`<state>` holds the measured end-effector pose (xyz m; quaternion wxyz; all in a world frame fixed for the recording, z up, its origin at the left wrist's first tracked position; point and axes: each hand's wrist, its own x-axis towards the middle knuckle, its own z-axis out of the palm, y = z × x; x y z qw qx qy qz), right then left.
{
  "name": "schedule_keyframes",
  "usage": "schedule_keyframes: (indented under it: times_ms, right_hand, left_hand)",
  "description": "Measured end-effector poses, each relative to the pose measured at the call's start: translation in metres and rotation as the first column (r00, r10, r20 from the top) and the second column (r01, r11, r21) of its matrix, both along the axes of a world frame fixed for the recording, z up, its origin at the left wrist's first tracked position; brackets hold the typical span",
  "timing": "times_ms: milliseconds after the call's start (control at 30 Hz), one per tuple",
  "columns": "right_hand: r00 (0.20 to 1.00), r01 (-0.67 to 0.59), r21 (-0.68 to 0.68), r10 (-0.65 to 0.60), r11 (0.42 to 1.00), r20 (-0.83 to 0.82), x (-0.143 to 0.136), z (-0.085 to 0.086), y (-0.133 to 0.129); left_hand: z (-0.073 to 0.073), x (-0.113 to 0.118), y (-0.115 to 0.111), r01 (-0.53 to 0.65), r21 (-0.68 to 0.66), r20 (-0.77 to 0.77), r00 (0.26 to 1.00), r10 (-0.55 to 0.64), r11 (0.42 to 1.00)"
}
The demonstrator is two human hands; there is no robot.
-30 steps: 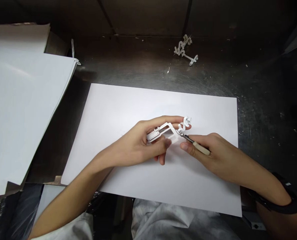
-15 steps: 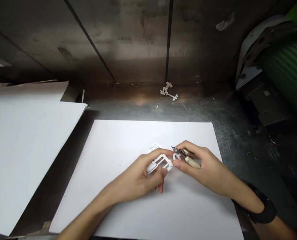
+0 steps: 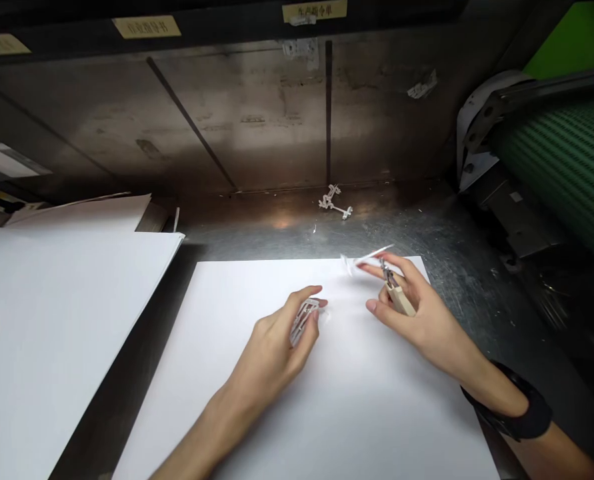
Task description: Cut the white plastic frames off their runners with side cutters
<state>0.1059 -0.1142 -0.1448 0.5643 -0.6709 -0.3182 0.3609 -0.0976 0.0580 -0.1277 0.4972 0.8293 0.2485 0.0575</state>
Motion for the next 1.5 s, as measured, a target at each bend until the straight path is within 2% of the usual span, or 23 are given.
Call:
schedule_keyframes:
  times_ms: [67,167,267,333,400,467,567,633,733,833,900,1100,1200,1400,1500]
  right_hand:
    - [0.999,0.024,0.033,-0.023,0.999,-0.023,-0.002,0.003,0.002]
    - [1.000,-0.016,0.006,0.016,1.000,-0.021,-0.005,0.005,0.004]
    - [0.996,-0.078,-0.002,0.078,0.997,0.034,-0.006,0.001,0.003]
    - [0.994,-0.093,-0.007,0.093,0.996,0.057,-0.007,-0.001,0.002]
    - [0.993,-0.092,-0.019,0.093,0.996,0.077,-0.007,-0.001,0.001]
    - [0.990,-0.085,-0.032,0.088,0.996,0.107,-0.006,0.000,0.000]
    - [0.987,-0.081,-0.063,0.088,0.995,0.132,-0.004,0.002,-0.002]
    - [0.985,-0.081,-0.091,0.094,0.993,0.143,-0.004,0.003,-0.002]
    - [0.979,-0.067,-0.133,0.091,0.989,0.181,-0.006,0.003,-0.002]
    - [0.967,-0.041,-0.133,0.073,0.990,0.245,-0.008,0.003,0.000]
    - [0.951,-0.033,-0.124,0.069,0.992,0.300,-0.009,0.001,-0.001]
    - [0.924,-0.066,-0.231,0.146,0.971,0.353,-0.010,-0.009,-0.001]
    - [0.909,-0.069,-0.253,0.165,0.965,0.382,-0.012,-0.012,0.004]
    - [0.878,-0.118,-0.239,0.213,0.964,0.429,-0.009,-0.020,-0.001]
    - [0.867,-0.085,-0.280,0.209,0.956,0.453,-0.001,-0.026,-0.014]
  left_hand:
    - [0.000,-0.001,0.001,-0.005,0.018,0.001,1.000,0.005,1.000]
    - [0.003,-0.001,0.001,0.037,-0.016,0.003,0.999,-0.037,0.999]
    - [0.001,0.001,0.001,0.130,0.160,0.008,0.991,-0.133,0.978]
    - [-0.004,0.001,0.001,0.171,0.341,-0.050,0.985,-0.164,0.924]
    - [-0.010,0.001,0.000,0.174,0.479,-0.128,0.983,-0.128,0.860]
    - [-0.014,-0.001,0.000,0.183,0.562,-0.186,0.978,-0.093,0.807]
    - [-0.017,-0.004,-0.001,0.237,0.602,-0.257,0.962,-0.096,0.762]
    - [-0.017,-0.006,-0.001,0.260,0.575,-0.275,0.954,-0.116,0.776]
    - [-0.015,-0.008,0.000,0.213,0.545,-0.255,0.963,-0.081,0.811]
    - [-0.013,-0.010,0.004,0.165,0.597,-0.294,0.956,0.023,0.785]
    - [-0.011,-0.011,0.006,0.176,0.600,-0.337,0.940,0.047,0.781]
    - [-0.009,-0.012,0.007,0.171,0.470,-0.306,0.952,-0.023,0.866]
    - [-0.007,-0.013,0.010,0.135,0.390,-0.293,0.956,-0.016,0.911]
    - [-0.005,-0.005,0.011,0.047,0.242,-0.104,0.994,-0.022,0.969]
    - [0.006,0.001,0.009,-0.022,0.196,-0.017,1.000,0.025,0.980]
